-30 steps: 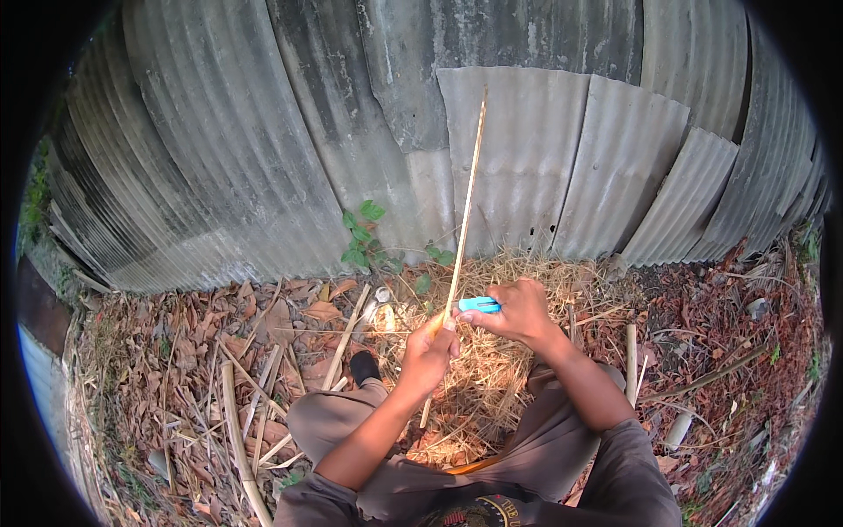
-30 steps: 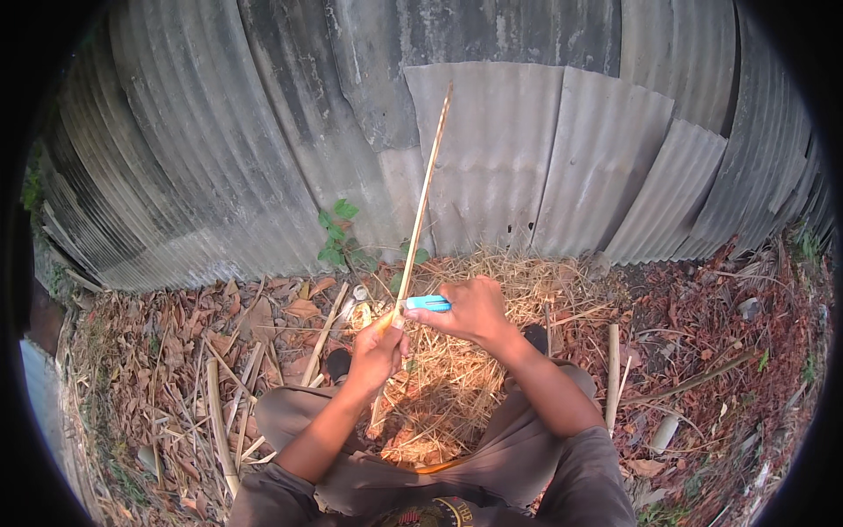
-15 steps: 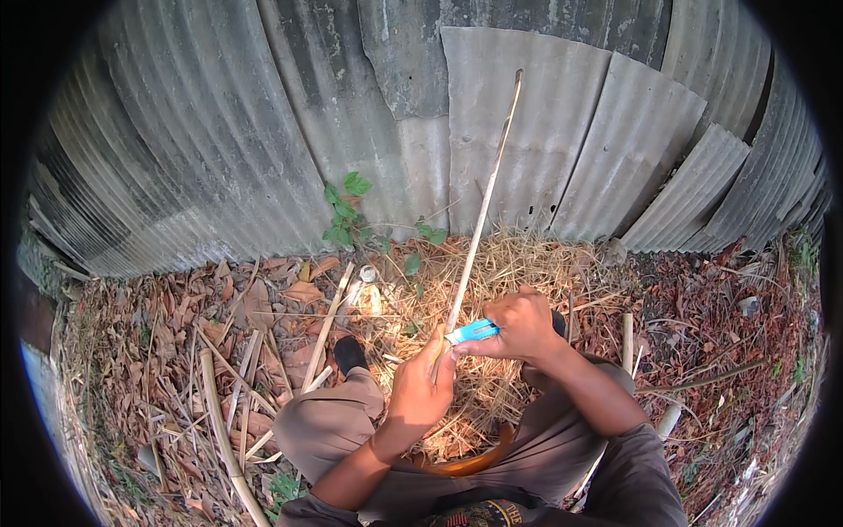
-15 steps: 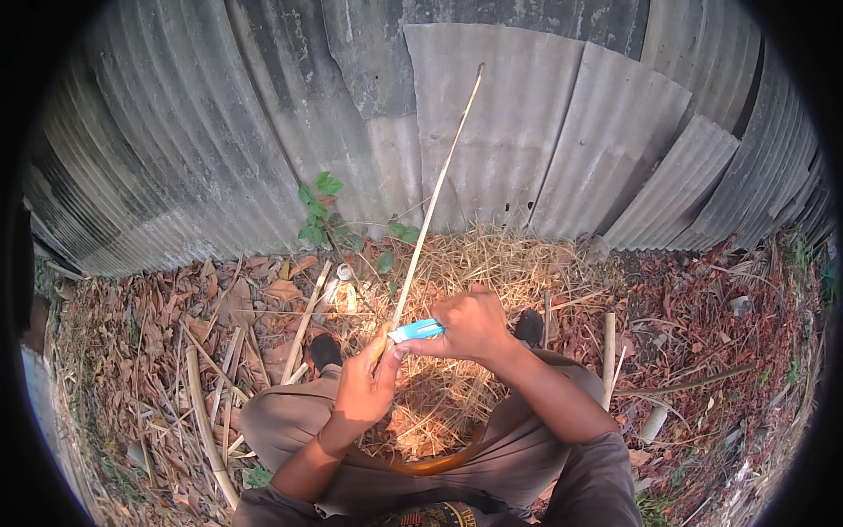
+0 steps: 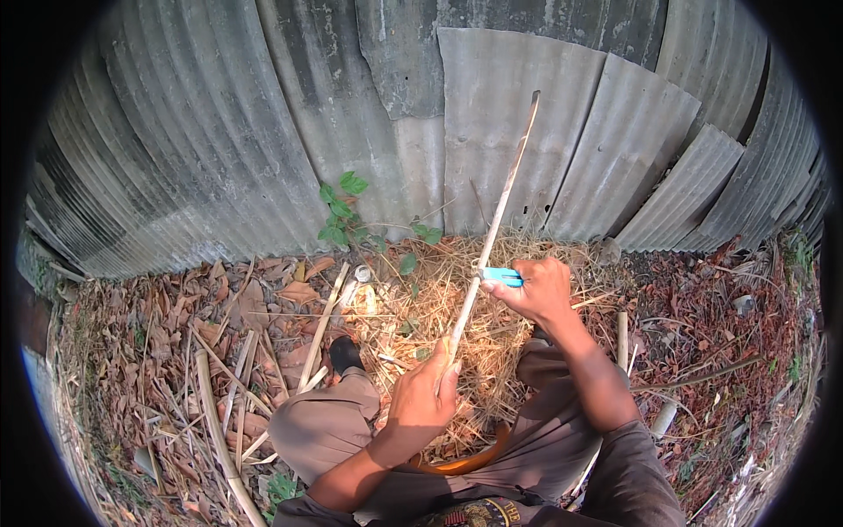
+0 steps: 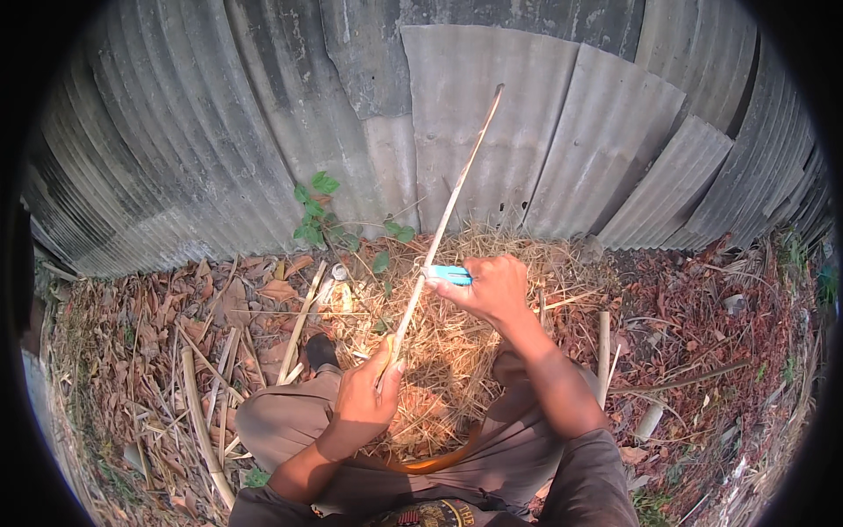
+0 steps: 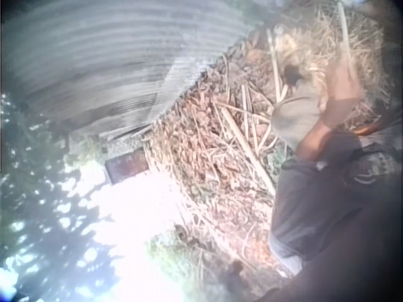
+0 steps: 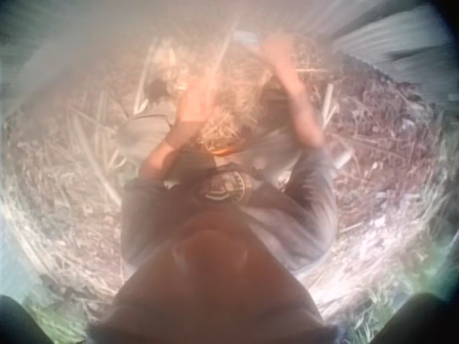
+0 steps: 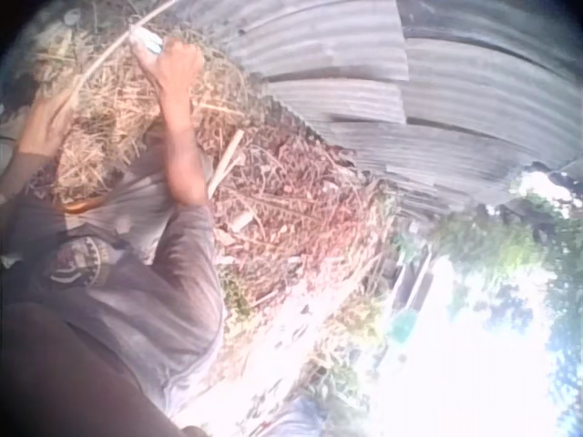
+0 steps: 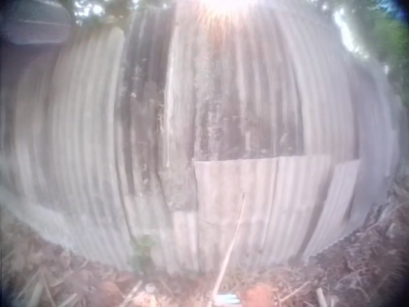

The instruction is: The person sits on the ground and uses a utility knife to shave a long, thin stick. They hold the stick with their left hand and scrape the blade along its length with their right hand, removing thin strips of wood.

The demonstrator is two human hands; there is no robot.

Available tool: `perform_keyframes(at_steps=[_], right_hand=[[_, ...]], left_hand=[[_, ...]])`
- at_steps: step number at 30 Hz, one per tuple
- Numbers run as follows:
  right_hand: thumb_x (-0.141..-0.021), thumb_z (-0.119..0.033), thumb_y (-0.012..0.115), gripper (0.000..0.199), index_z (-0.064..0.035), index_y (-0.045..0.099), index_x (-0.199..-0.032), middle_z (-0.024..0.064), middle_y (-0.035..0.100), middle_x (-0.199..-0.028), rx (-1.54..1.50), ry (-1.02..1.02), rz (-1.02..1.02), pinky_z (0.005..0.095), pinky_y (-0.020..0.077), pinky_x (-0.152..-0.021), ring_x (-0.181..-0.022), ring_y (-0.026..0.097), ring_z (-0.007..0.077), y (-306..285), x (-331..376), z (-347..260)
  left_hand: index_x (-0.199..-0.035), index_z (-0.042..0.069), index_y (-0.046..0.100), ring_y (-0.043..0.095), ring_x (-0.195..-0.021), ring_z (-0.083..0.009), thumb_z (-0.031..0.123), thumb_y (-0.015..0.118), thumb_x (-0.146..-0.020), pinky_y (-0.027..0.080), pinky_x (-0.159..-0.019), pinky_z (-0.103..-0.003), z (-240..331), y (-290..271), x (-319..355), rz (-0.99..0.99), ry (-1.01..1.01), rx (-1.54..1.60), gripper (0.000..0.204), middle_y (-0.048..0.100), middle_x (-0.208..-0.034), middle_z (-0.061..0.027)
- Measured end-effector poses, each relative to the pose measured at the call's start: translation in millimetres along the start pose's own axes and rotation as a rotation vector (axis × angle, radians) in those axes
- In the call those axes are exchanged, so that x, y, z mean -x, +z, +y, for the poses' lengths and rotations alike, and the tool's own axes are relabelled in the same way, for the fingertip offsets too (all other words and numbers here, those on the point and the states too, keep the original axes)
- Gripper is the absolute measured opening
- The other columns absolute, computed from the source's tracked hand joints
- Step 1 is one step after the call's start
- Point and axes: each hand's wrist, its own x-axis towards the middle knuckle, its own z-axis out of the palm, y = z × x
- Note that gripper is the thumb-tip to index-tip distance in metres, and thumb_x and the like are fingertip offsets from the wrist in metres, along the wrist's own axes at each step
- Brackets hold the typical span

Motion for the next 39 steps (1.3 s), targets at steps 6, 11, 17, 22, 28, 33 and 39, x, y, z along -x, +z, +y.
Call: perform_keyframes(at_steps=[6,11,17,22,28,33,39], right_hand=[[-0.069,-0.070,0.065,0.064,-0.0121,0.049,-0.047,0.0056,0.049,-0.043,-0.038,-0.146,-0.091,0.0377,0.0404,-0.044,-0.040,0.051,0.0257,-4.9,20.4,-17.4],[-0.065,-0.075,0.064,0.066,-0.0116,0.057,-0.049,0.0040,0.049,-0.042,-0.027,-0.261,-0.036,0.0361,0.0415,-0.045,-0.039,0.052,0.0250,-1.7,10.5,-9.7],[-0.070,-0.071,0.062,0.064,-0.0083,0.064,-0.055,0.0111,0.055,-0.045,0.022,0.087,0.093,0.0399,0.0464,-0.047,-0.042,0.058,0.0291,-4.1,-8.7,32.0],[-0.071,-0.075,0.057,0.069,-0.0085,0.067,-0.058,0.0118,0.056,-0.046,-0.044,-0.003,-0.101,0.0411,0.0468,-0.048,-0.046,0.059,0.0298,-5.9,9.5,5.8],[-0.070,-0.074,0.058,0.068,-0.0078,0.066,-0.056,0.0109,0.056,-0.046,0.023,-0.060,-0.061,0.0404,0.0448,-0.046,-0.045,0.058,0.0279,1.5,12.2,6.3],[-0.072,-0.082,0.049,0.077,-0.0085,0.070,-0.060,0.0113,0.055,-0.046,-0.001,0.012,-0.125,0.0402,0.0442,-0.045,-0.045,0.059,0.0274,8.1,11.5,7.3],[-0.071,-0.084,0.047,0.080,-0.0084,0.068,-0.058,0.0118,0.054,-0.045,-0.023,-0.107,-0.130,0.0417,0.0456,-0.047,-0.044,0.057,0.0287,11.5,17.1,-3.1]], left_hand=[[-0.129,-0.009,0.048,0.064,-0.074,-0.0412,0.009,0.053,-0.088,0.050,-0.065,-0.044,7.7,-5.8,1.9,-0.027,0.000,0.037,0.045,0.064,-0.087,-0.0256],[-0.129,-0.008,0.048,0.064,-0.075,-0.0413,0.009,0.054,-0.089,0.051,-0.066,-0.044,7.7,-5.5,1.6,-0.024,-0.017,0.009,0.044,0.064,-0.087,-0.0259],[-0.128,-0.008,0.050,0.064,-0.071,-0.0396,0.009,0.055,-0.089,0.050,-0.064,-0.043,10.0,-3.9,21.0,-0.070,0.004,-0.022,0.043,0.063,-0.084,-0.0259],[-0.128,-0.008,0.050,0.063,-0.067,-0.0380,0.009,0.054,-0.089,0.050,-0.063,-0.040,1.5,3.6,57.1,-0.041,-0.094,0.071,0.042,0.064,-0.081,-0.0236],[-0.124,-0.008,0.053,0.063,-0.069,-0.0405,0.009,0.054,-0.089,0.050,-0.064,-0.041,6.9,-7.6,93.1,-0.032,-0.108,0.013,0.039,0.061,-0.078,-0.0257],[-0.123,-0.006,0.053,0.062,-0.062,-0.0214,0.016,0.050,-0.096,0.050,-0.060,-0.031,-6.1,-8.4,130.0,0.023,-0.030,-0.014,0.036,0.063,-0.074,-0.0137],[-0.116,0.002,0.061,0.062,-0.081,-0.0360,0.021,0.048,-0.099,0.050,-0.069,-0.040,6.9,-16.0,160.5,-0.072,-0.312,-0.085,0.030,0.064,-0.088,-0.0236]])
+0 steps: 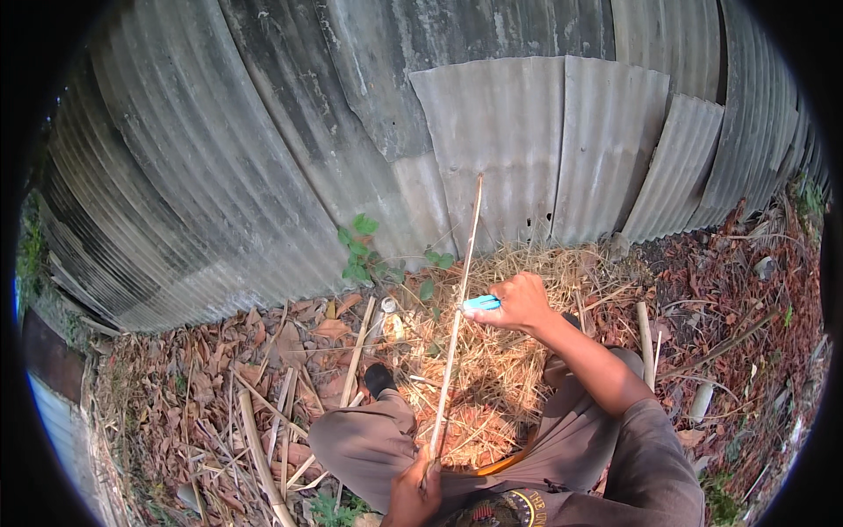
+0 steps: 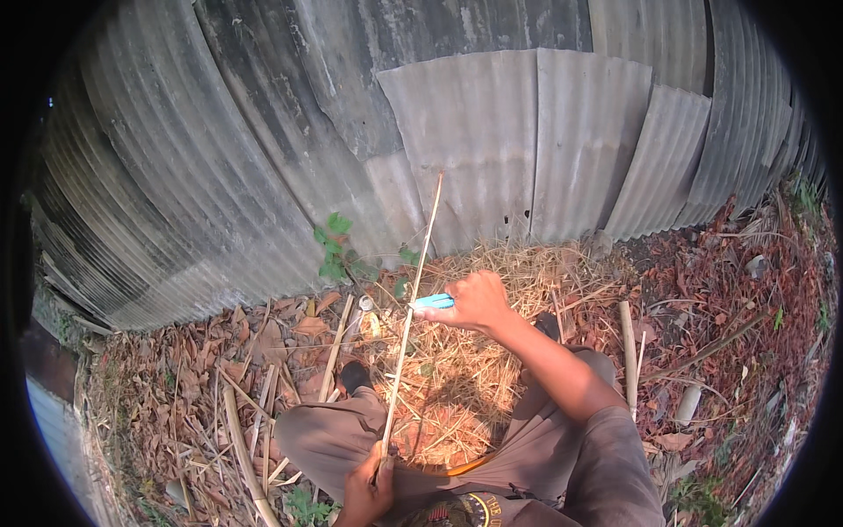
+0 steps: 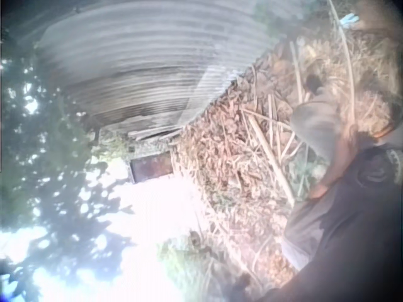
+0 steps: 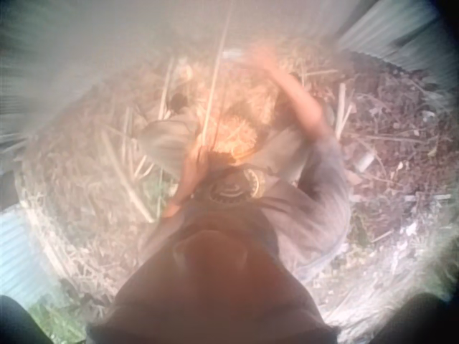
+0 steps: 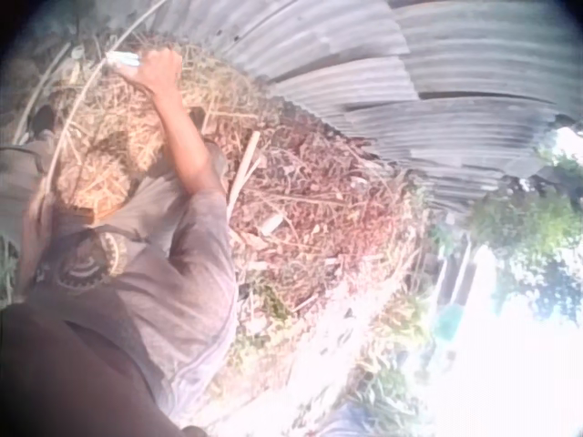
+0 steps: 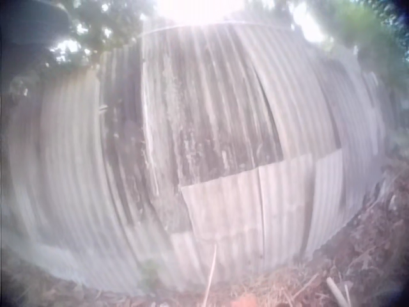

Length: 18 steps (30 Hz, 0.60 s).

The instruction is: The person sits on the ground and uses a utility knife to shave a long, thin stick. They hold the stick with their left hand and scrape the blade along its length with their right hand, removing thin strips of wood.

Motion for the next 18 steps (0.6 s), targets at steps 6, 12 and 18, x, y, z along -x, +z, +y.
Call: perform_keyframes(at_steps=[6,12,18], right_hand=[[-0.073,-0.083,0.046,0.082,-0.0064,0.074,-0.070,0.0160,0.060,-0.053,0.049,0.203,0.020,0.0434,0.0480,-0.052,-0.055,0.063,0.0316,-12.7,-18.1,43.2],[-0.072,-0.084,0.046,0.084,-0.0050,0.074,-0.073,0.0168,0.063,-0.058,0.024,0.490,-0.017,0.0459,0.0500,-0.059,-0.061,0.065,0.0322,-24.3,-26.3,83.8],[-0.072,-0.084,0.046,0.085,-0.0037,0.074,-0.077,0.0189,0.066,-0.066,0.099,0.493,0.031,0.0470,0.0506,-0.065,-0.070,0.066,0.0347,-22.4,-21.8,100.5]], left_hand=[[-0.113,0.001,0.061,0.063,-0.081,-0.0350,0.018,0.050,-0.098,0.049,-0.068,-0.040,-30.9,12.7,45.8,-0.039,0.016,-0.183,0.026,0.064,-0.089,-0.0231],[-0.113,0.000,0.062,0.059,-0.072,-0.0242,0.023,0.049,-0.099,0.046,-0.065,-0.037,0.3,3.0,73.4,-0.053,-0.210,0.107,0.030,0.059,-0.077,-0.0185],[-0.112,0.000,0.062,0.056,-0.070,-0.0201,0.025,0.048,-0.099,0.044,-0.064,-0.034,28.0,-11.4,94.9,-0.079,-0.236,0.154,0.032,0.057,-0.074,-0.0147]])
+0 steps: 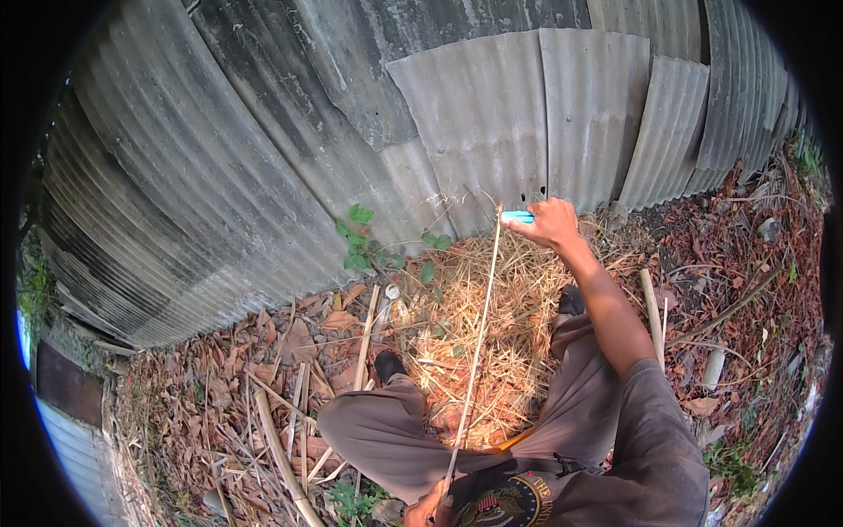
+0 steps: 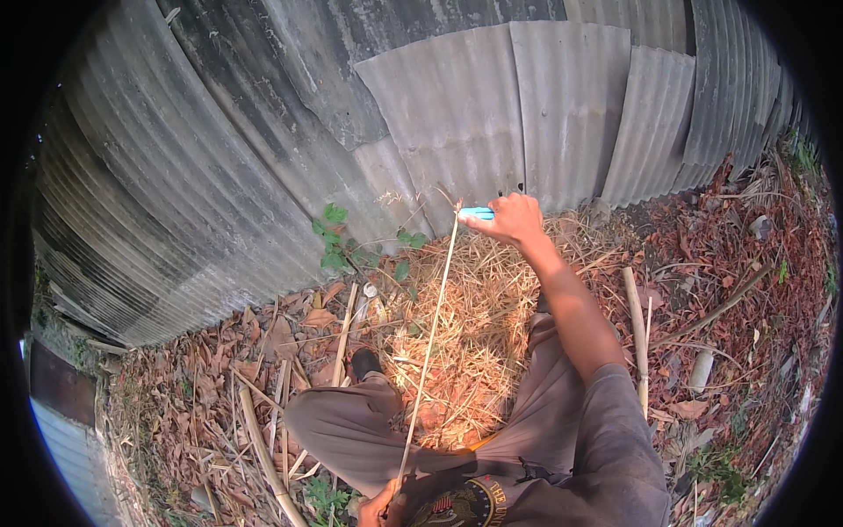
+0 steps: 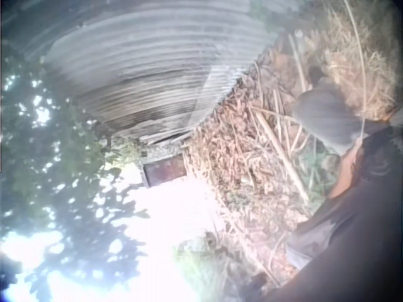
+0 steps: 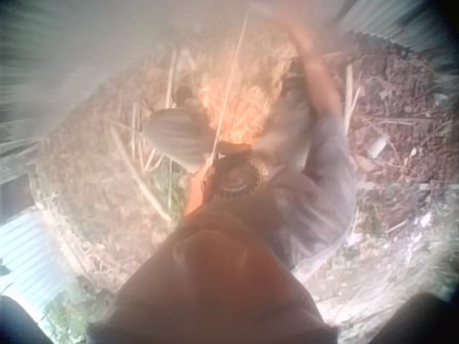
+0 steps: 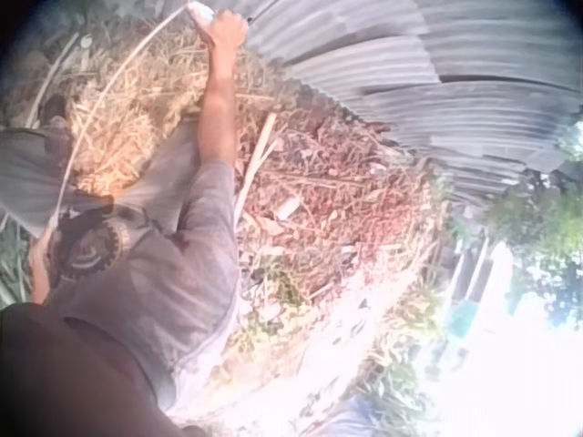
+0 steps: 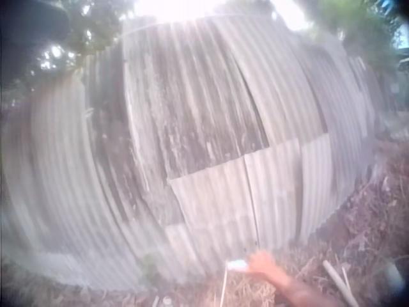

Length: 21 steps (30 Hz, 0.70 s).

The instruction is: The person sits on the ground and uses a utility knife to shave a long, thin stick. They hold the stick with their left hand and scrape the blade along its length with their right hand, removing thin strips of wood.

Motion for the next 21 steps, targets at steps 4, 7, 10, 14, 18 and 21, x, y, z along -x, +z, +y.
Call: perform_keyframes(at_steps=[4,7,10,14,18,21], right_hand=[[-0.075,-0.084,0.045,0.083,-0.0042,0.068,-0.068,0.0184,0.064,-0.065,-0.210,0.423,0.043,0.0467,0.0497,-0.068,-0.070,0.066,0.0332,-10.8,-18.4,66.1],[-0.076,-0.083,0.044,0.082,-0.0048,0.063,-0.060,0.0164,0.062,-0.060,-0.258,0.424,0.055,0.0453,0.0491,-0.067,-0.067,0.065,0.0315,-30.2,-10.1,52.5],[-0.076,-0.084,0.043,0.084,-0.0042,0.057,-0.054,0.0128,0.058,-0.055,-0.313,0.287,0.024,0.0442,0.0476,-0.063,-0.060,0.062,0.0300,-32.0,2.3,13.8],[-0.075,-0.082,0.046,0.082,-0.0038,0.063,-0.057,0.0140,0.058,-0.053,-0.298,0.030,-0.046,0.0459,0.0451,-0.057,-0.058,0.061,0.0302,-39.8,27.0,-30.8],[-0.073,-0.080,0.050,0.078,-0.0052,0.071,-0.066,0.0160,0.058,-0.052,-0.288,-0.255,-0.050,0.0482,0.0467,-0.059,-0.058,0.062,0.0348,-30.8,44.0,-78.4],[-0.071,-0.079,0.055,0.071,-0.0097,0.071,-0.065,0.0121,0.058,-0.051,-0.241,-0.420,-0.016,0.0429,0.0482,-0.052,-0.052,0.061,0.0317,-29.5,51.7,-89.9]], left_hand=[[-0.112,0.000,0.062,0.054,-0.069,-0.0173,0.027,0.047,-0.099,0.043,-0.063,-0.033,21.8,-12.6,26.2,-0.007,-0.016,0.056,0.033,0.056,-0.072,-0.0121],[-0.110,0.000,0.063,0.048,-0.068,-0.0123,0.031,0.044,-0.100,0.041,-0.062,-0.026,-5.3,-16.6,30.4,-0.030,-0.068,0.154,0.038,0.052,-0.070,-0.0025],[-0.126,0.000,0.051,0.050,-0.066,-0.0122,0.028,0.042,-0.101,0.042,-0.057,-0.028,-34.4,-17.6,-1.0,-0.112,-0.198,0.542,0.038,0.052,-0.077,0.0007],[-0.132,-0.005,0.047,0.039,-0.042,-0.0052,0.026,0.044,-0.103,0.037,-0.043,-0.020,-0.1,-4.8,-102.0,-0.054,0.211,0.690,0.043,0.054,-0.064,-0.0049],[-0.138,-0.001,0.040,0.037,-0.042,-0.0036,0.027,0.042,-0.103,0.034,-0.041,-0.019,53.9,-11.1,-193.6,-0.122,0.315,0.743,0.045,0.056,-0.068,-0.0050],[-0.133,0.000,0.041,0.043,-0.049,-0.0033,0.025,0.040,-0.104,0.037,-0.048,-0.018,92.5,-14.6,-253.0,-0.169,0.437,0.561,0.038,0.056,-0.070,-0.0036]])
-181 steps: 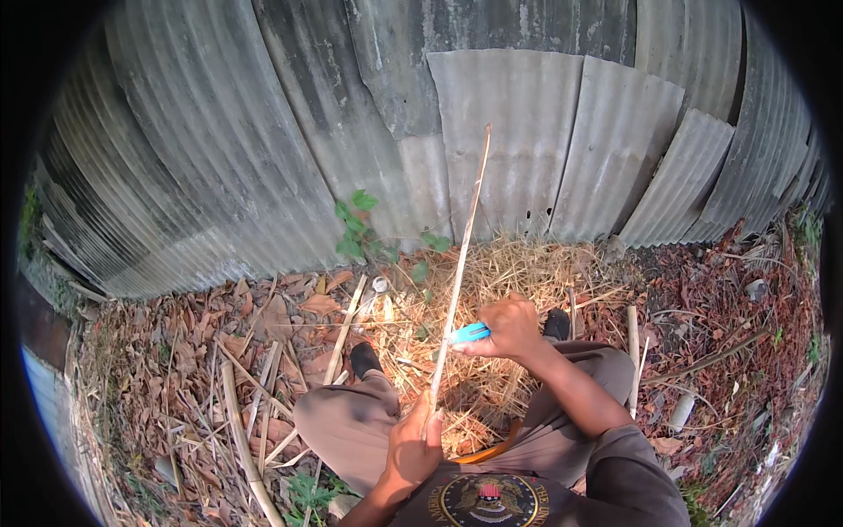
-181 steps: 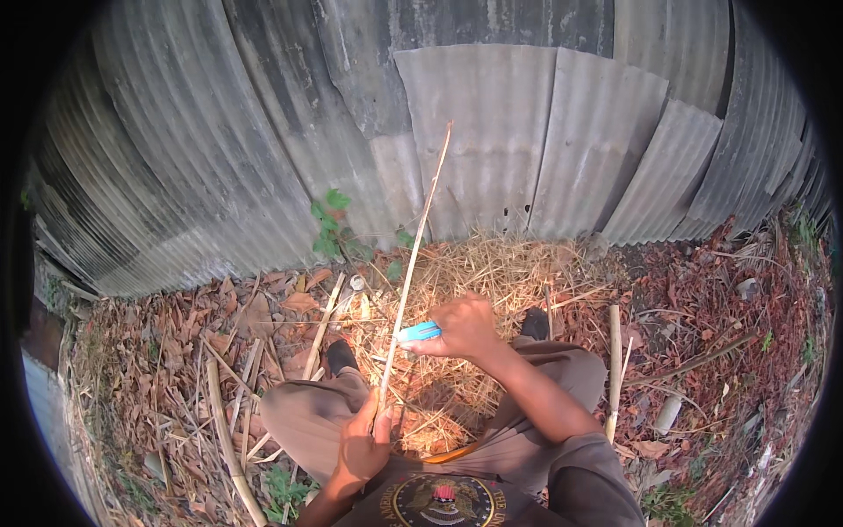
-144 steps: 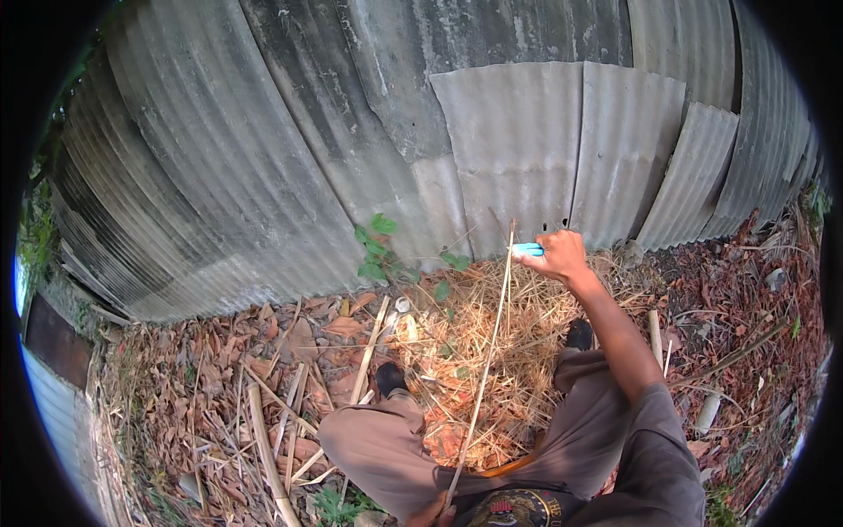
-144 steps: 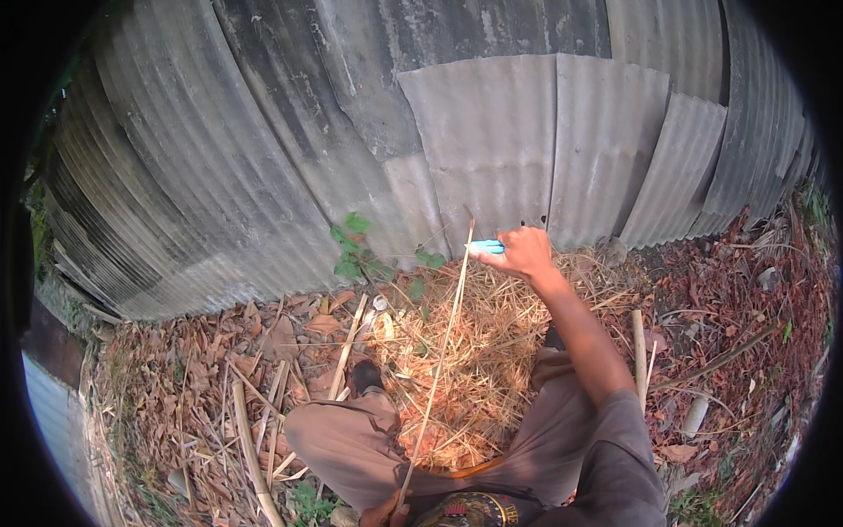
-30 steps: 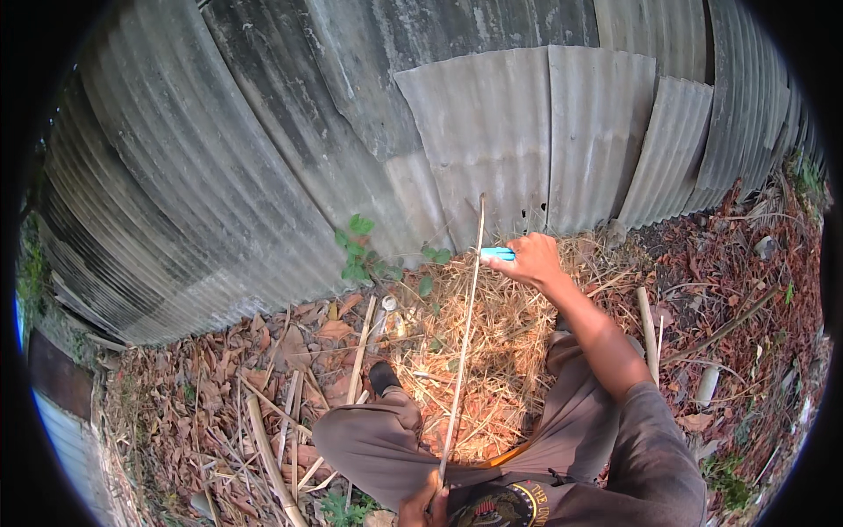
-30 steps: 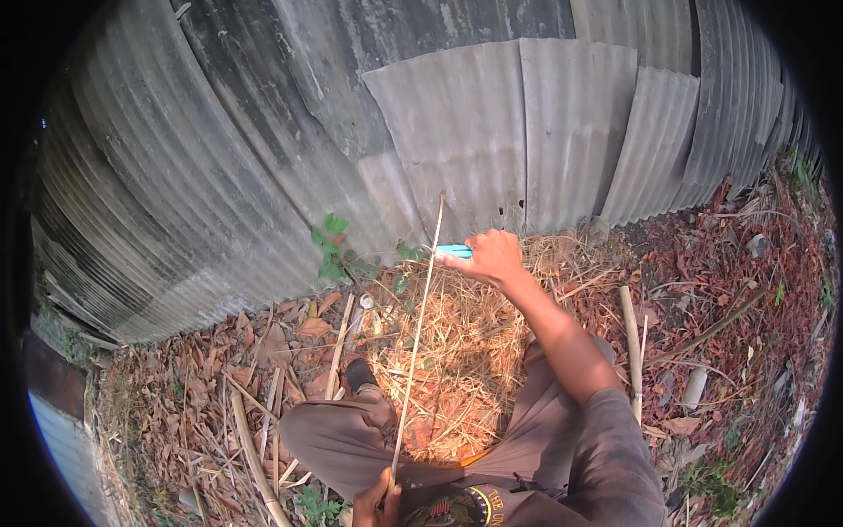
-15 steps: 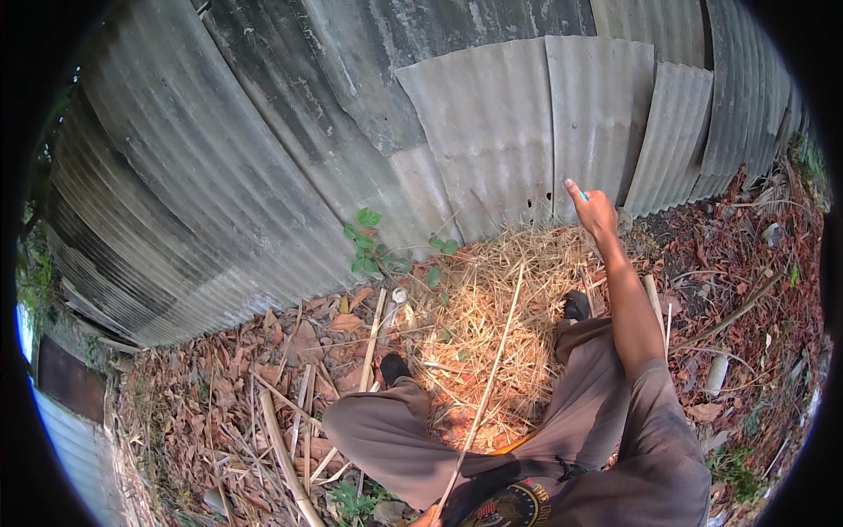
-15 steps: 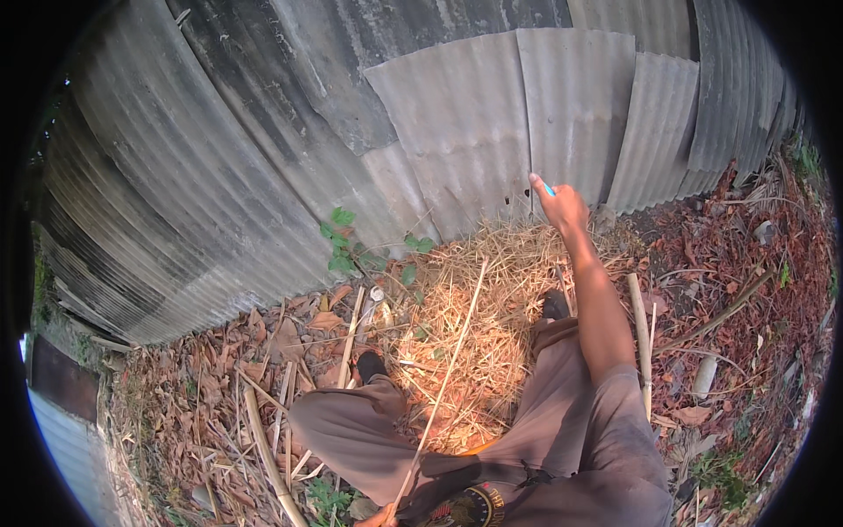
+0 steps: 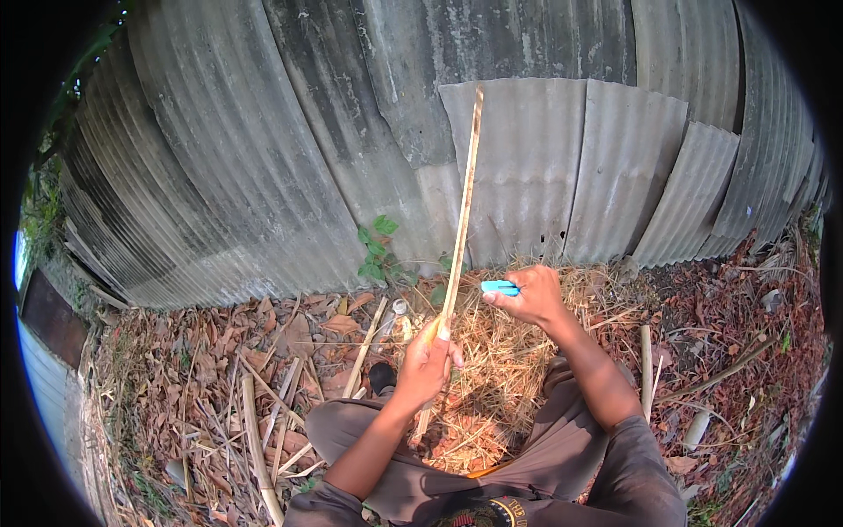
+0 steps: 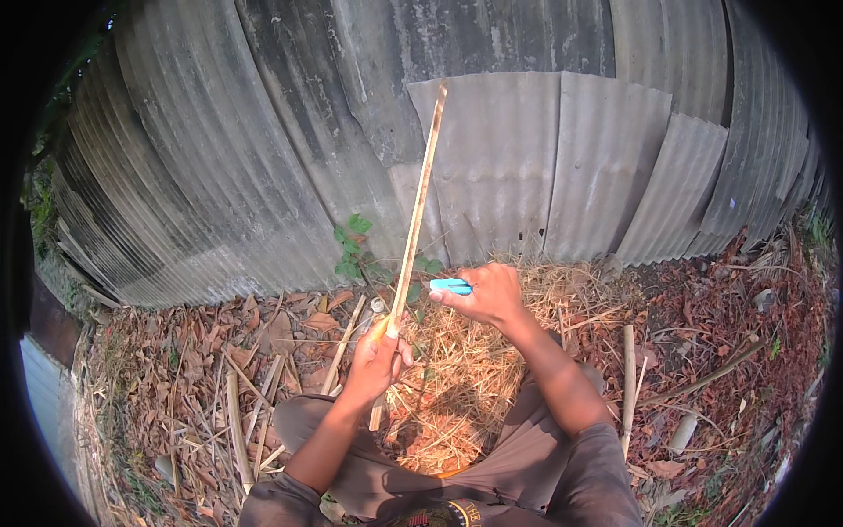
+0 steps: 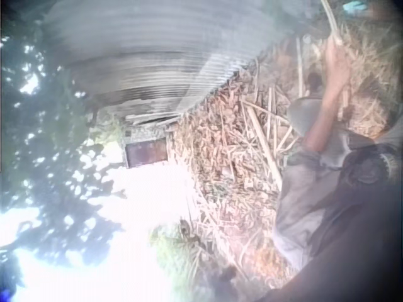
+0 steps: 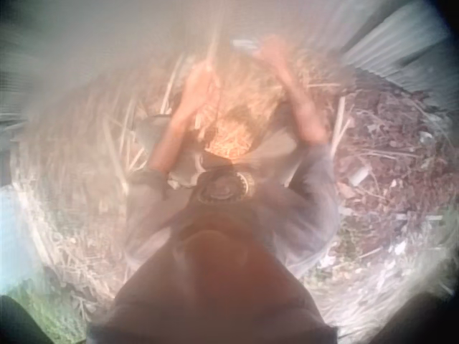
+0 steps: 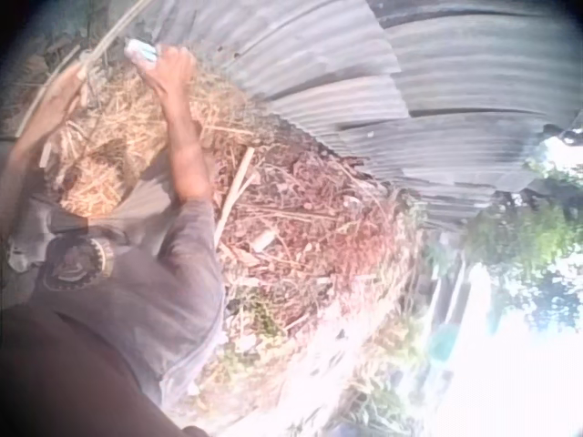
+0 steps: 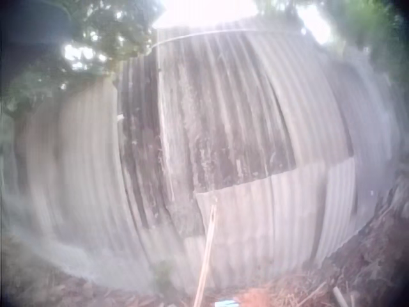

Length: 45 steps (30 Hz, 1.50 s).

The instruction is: The person sits on the ground and uses a utility knife to shave a long, thin stick. They hold the stick with their left hand and scrape the blade along its length with their right hand, removing thin strips of wood.

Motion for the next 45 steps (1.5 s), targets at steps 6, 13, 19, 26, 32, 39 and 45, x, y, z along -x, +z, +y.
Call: perform_keyframes(at_steps=[6,13,19,26,32,39,45], right_hand=[[-0.070,-0.077,0.059,0.068,-0.0107,0.069,-0.061,0.0101,0.057,-0.049,-0.016,-0.154,0.005,0.0408,0.0472,-0.052,-0.047,0.059,0.0297,10.8,11.5,-4.0],[-0.068,-0.078,0.060,0.069,-0.0103,0.060,-0.052,0.0075,0.054,-0.046,0.104,-0.218,-0.016,0.0366,0.0439,-0.051,-0.041,0.054,0.0264,26.3,16.5,-3.3],[-0.066,-0.070,0.067,0.061,-0.0126,0.055,-0.050,0.0058,0.049,-0.044,0.123,-0.277,0.043,0.0374,0.0396,-0.048,-0.042,0.053,0.0259,33.9,13.0,2.1],[-0.068,-0.069,0.067,0.061,-0.0108,0.058,-0.050,0.0090,0.051,-0.043,0.088,-0.026,0.074,0.0407,0.0424,-0.043,-0.041,0.054,0.0296,38.3,13.3,11.5],[-0.062,-0.073,0.067,0.062,-0.0130,0.057,-0.048,0.0044,0.050,-0.043,0.159,-0.266,0.094,0.0349,0.0404,-0.048,-0.040,0.053,0.0232,35.3,15.3,6.0],[-0.067,-0.065,0.067,0.059,-0.0089,0.058,-0.051,0.0105,0.052,-0.045,0.112,0.037,0.185,0.0422,0.0432,-0.046,-0.043,0.054,0.0303,17.7,-3.2,38.7],[-0.068,-0.076,0.060,0.067,-0.0102,0.066,-0.056,0.0096,0.054,-0.045,0.138,-0.042,0.153,0.0399,0.0444,-0.050,-0.043,0.055,0.0280,15.9,7.8,25.2]], left_hand=[[-0.131,0.001,0.036,0.060,-0.069,-0.0101,0.019,0.041,-0.102,0.047,-0.063,-0.026,-11.3,15.5,-30.3,0.002,0.158,-0.192,0.035,0.060,-0.080,-0.0061],[-0.125,0.001,0.041,0.061,-0.070,-0.0129,0.014,0.041,-0.101,0.048,-0.064,-0.028,-17.8,12.7,-10.8,0.034,0.086,-0.383,0.027,0.061,-0.081,-0.0068],[-0.120,0.002,0.039,0.067,-0.067,-0.0323,0.007,0.043,-0.096,0.052,-0.060,-0.041,-11.8,9.8,-7.7,0.033,0.091,-0.561,0.025,0.065,-0.073,-0.0134],[-0.122,0.002,0.041,0.067,-0.066,-0.0289,0.008,0.043,-0.097,0.051,-0.059,-0.038,-15.3,12.2,1.1,0.020,0.089,-0.591,0.026,0.064,-0.070,-0.0124],[-0.124,0.002,0.040,0.066,-0.064,-0.0347,0.003,0.045,-0.094,0.050,-0.058,-0.041,-18.6,9.3,0.8,0.048,0.162,-0.765,0.030,0.062,-0.068,-0.0150],[-0.128,0.005,0.038,0.064,-0.064,-0.0402,0.005,0.046,-0.092,0.049,-0.058,-0.049,-14.5,17.8,17.0,-0.015,0.073,-0.671,0.037,0.062,-0.069,-0.0185],[-0.127,0.004,0.039,0.064,-0.064,-0.0360,0.006,0.045,-0.093,0.049,-0.058,-0.045,-7.7,18.6,46.6,0.008,0.053,-0.698,0.035,0.062,-0.072,-0.0164]])
